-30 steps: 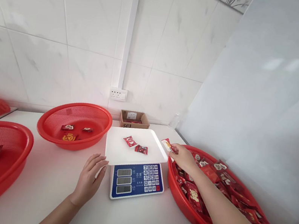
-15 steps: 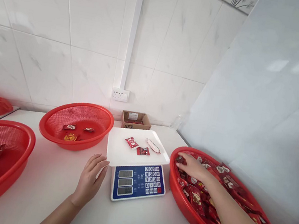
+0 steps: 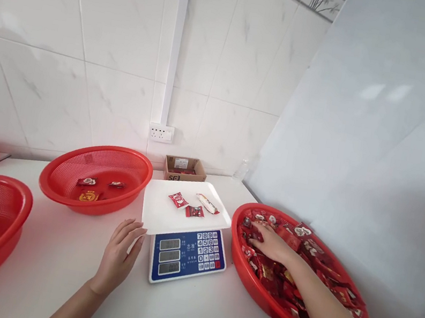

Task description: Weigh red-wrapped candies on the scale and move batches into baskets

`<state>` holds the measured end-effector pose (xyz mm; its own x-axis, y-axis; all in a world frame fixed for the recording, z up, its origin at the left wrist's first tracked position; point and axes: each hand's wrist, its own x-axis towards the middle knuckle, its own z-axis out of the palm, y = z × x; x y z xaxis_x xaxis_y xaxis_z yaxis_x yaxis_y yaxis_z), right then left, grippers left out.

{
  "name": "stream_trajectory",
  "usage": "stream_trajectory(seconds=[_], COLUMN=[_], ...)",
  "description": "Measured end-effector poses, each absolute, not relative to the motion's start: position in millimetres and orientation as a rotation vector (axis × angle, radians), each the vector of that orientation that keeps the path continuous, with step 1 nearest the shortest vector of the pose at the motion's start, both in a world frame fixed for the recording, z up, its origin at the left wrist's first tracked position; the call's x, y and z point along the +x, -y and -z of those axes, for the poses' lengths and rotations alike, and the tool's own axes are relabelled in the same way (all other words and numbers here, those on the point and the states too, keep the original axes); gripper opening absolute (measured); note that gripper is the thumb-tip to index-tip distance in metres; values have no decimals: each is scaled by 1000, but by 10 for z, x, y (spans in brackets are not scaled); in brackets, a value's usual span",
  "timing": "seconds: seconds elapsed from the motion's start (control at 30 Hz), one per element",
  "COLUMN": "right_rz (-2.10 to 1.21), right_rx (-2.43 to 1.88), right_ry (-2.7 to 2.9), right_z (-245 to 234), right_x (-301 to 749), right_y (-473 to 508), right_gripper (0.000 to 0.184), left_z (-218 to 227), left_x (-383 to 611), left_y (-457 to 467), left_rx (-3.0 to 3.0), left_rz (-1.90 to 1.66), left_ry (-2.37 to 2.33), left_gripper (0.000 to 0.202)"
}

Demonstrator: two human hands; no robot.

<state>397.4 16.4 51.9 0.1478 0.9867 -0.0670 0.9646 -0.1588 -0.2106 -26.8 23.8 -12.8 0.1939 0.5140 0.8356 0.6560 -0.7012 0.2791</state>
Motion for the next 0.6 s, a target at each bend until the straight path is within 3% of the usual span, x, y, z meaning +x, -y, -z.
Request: stream_trajectory(seconds=[0.07,0.2,0.43,0.6], right_rz=[-270,-234,-277,-247], right_rx=[-2346,-2385,-2261,-2189], right_ry=[1948,1942,1877,1607], right_z=[-470,-392,-488,-677], right_x=[3921,3836,3877,4007], right_y=[-175,-195,-203,-234], right_gripper=[62,61,34,30], left_z=[133,133,132,136], left_x=[-267,-267,-278,-278], left_y=[-241,-244,-238,-248], left_rx=[-2316,-2311,-2287,-2298], left_rz=[1526,1520,1527,1525], left_ry=[1144,1133,1133,1130], left_gripper=[16,17,16,16])
